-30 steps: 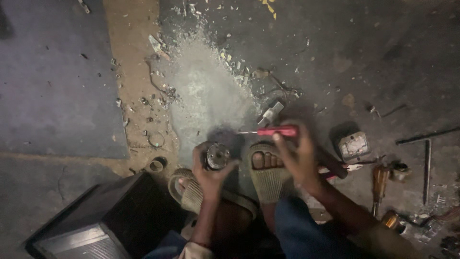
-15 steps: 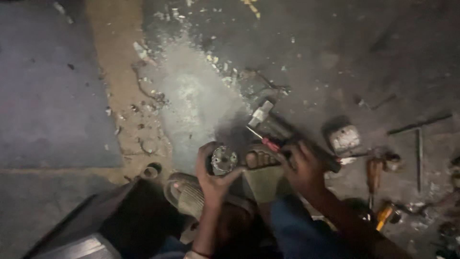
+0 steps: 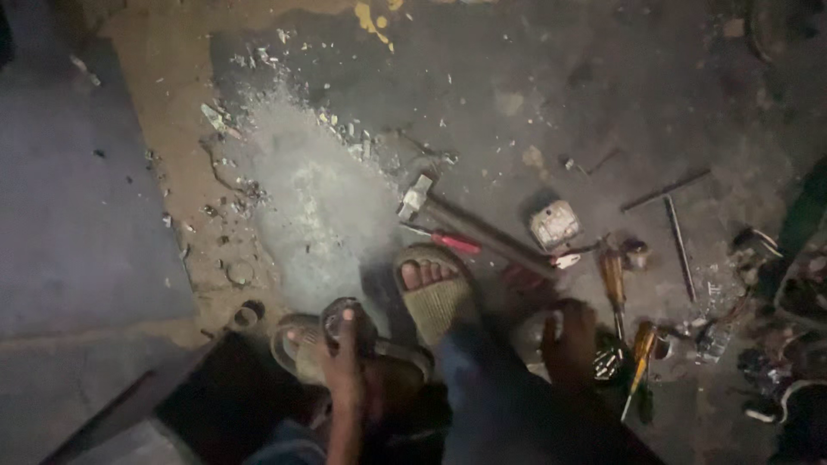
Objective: The person sits on the floor and uses a hammer and screwdriver to repeatedly strike and pry at a small cylindrical metal object. The person rotates the object and continues hammering and prying throughout the clip.
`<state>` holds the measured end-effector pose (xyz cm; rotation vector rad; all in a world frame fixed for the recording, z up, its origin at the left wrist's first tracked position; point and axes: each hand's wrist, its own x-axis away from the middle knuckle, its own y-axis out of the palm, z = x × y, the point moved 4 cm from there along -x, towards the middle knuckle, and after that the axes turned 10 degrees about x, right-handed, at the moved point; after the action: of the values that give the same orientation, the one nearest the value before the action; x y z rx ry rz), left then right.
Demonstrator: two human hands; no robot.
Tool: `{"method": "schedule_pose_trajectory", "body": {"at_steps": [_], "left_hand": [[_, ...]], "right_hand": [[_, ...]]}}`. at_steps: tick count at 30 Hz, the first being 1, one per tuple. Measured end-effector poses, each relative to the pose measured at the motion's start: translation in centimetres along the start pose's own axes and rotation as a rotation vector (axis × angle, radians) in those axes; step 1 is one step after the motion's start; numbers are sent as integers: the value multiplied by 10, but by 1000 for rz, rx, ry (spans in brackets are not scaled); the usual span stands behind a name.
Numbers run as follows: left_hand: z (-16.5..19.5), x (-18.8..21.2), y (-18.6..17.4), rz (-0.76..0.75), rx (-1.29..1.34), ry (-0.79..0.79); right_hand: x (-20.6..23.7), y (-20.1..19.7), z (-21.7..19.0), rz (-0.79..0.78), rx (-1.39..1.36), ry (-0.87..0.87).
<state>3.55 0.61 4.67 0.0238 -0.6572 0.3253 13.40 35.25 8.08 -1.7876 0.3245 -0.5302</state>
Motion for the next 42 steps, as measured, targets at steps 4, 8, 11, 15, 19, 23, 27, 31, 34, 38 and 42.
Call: {"method": "schedule_pose_trajectory", "body": {"at_steps": [4, 8, 11, 15, 19, 23, 27, 31, 34, 38, 42], "left_hand": [[40, 36, -12, -98, -875, 994], [37, 43, -35, -98, 202, -31], [55, 76, -43, -173, 192, -92], [71, 103, -55, -226, -92, -139], [92, 123, -57, -274, -290, 17], [133, 141, -55, -385, -302, 282], [169, 149, -49, -369, -264, 504], [184, 156, -51, -333, -172, 669], [188, 161, -57, -330, -104, 737], [192, 157, -63, -292, -105, 778], [192, 155, -68, -270, -88, 820]], "right_hand": [[-25, -39, 16, 116, 118, -165], [-63, -59, 8, 3, 327, -249], [-71, -66, 0, 58, 527, -334], [-65, -73, 9, -78, 510, -411], [-37, -95, 31, 32, 292, -601], [-13, -111, 66, -10, 115, -448], [-29, -164, 98, 95, 1, -149], [-37, -254, 80, 146, -224, -144], [-20, -293, 5, -109, -384, -306], [27, -268, -131, -520, -380, -437], [48, -197, -213, -406, 94, -378]]}}
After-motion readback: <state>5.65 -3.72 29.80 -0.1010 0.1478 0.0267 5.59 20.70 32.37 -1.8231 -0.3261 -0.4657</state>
